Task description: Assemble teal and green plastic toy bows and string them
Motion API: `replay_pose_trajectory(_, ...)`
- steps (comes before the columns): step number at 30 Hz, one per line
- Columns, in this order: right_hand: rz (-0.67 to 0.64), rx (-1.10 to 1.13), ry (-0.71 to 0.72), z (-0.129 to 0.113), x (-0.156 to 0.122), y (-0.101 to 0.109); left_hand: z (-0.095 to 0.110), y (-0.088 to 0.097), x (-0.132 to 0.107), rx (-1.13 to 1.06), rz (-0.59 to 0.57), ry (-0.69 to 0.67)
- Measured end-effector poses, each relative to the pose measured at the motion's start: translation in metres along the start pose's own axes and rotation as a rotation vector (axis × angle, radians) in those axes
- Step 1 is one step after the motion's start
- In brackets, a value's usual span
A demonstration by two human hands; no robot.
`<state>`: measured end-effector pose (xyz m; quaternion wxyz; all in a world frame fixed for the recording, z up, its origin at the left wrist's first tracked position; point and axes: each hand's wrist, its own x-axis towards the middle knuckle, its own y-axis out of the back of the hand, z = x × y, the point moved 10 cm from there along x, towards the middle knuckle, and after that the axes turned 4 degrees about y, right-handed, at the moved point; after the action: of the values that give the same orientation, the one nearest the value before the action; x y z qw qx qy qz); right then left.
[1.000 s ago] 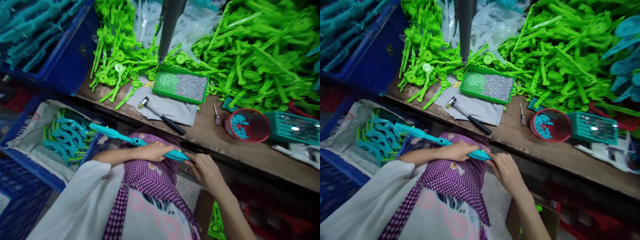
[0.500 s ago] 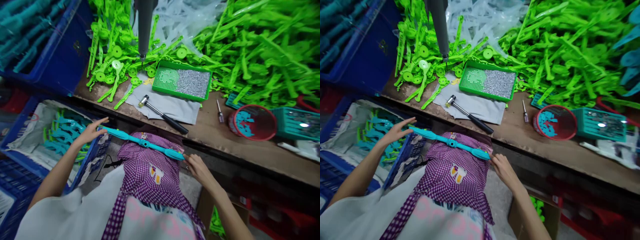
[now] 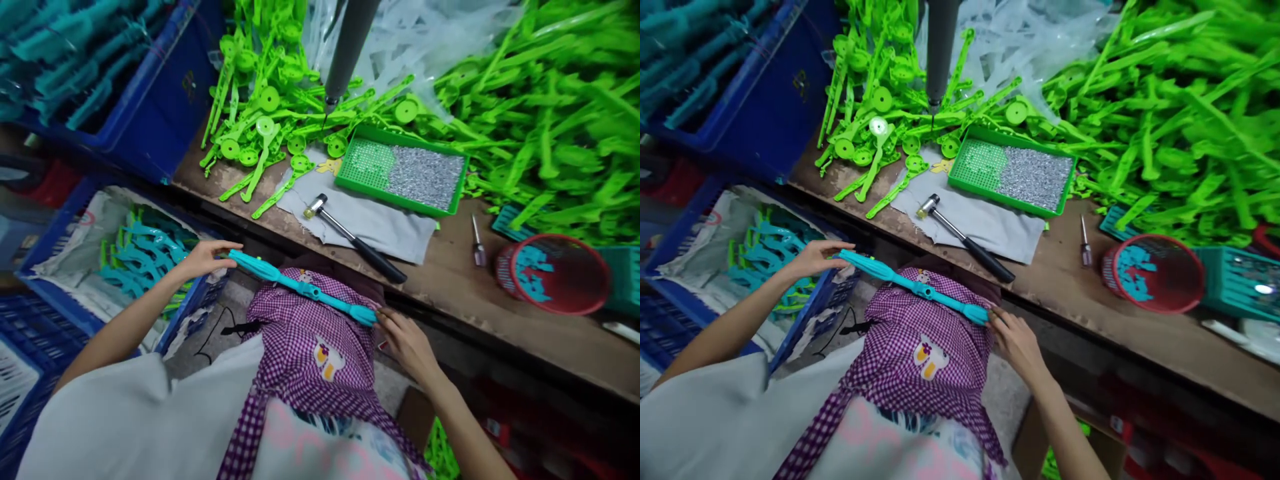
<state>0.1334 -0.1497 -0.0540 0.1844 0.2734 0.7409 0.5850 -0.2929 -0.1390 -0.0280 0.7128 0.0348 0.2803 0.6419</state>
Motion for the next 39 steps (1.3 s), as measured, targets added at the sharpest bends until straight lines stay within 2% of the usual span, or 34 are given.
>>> replay_pose_trajectory(3,-0.002,0.023,0.001,0.006,-0.003,-0.005,-0.010,0.007,-0.009,-0.029,0.059,0.038)
replay_pose_trajectory(8,-0.016,0.068,-0.015,0.010,-0.005,-0.009,-0.010,-0.005,-0.018,-0.149,0.222,-0.011)
replay_pose_trajectory(11,0.015,0.077,-0.030,0.010,-0.006,-0.006,-0.012,-0.005,-0.025,-0.124,0.331,-0.008)
replay_pose_trajectory(15,-0.009,0.137,-0.079,0.006,0.001,-0.003,-0.021,-0.002,-0.024,-0.113,0.282,0.043)
replay_pose_trajectory(18,-0.099,0.142,-0.126,0.001,0.010,-0.005,-0.029,0.008,-0.019,-0.113,0.283,0.081)
replay_pose_trajectory(20,-0.145,0.187,-0.185,0.007,0.010,-0.007,-0.031,0.011,-0.016,-0.106,0.283,0.078)
replay_pose_trajectory(22,-0.116,0.309,-0.286,0.022,0.001,-0.002,-0.032,0.009,-0.012,-0.080,0.246,0.081)
replay_pose_trajectory(25,0.040,0.538,-0.510,0.053,-0.034,0.011,-0.035,0.010,-0.009,-0.048,0.242,0.112)
replay_pose_trajectory(28,0.105,0.663,-0.636,0.065,-0.064,0.010,-0.034,0.014,-0.005,-0.042,0.265,0.114)
replay_pose_trajectory(35,0.159,0.573,-0.671,0.057,-0.074,-0.002,-0.025,0.015,0.001,-0.028,0.285,0.101)
replay_pose_trajectory(39,0.071,0.511,-0.547,0.052,-0.068,0.003,-0.027,0.014,0.002,-0.022,0.255,0.101)
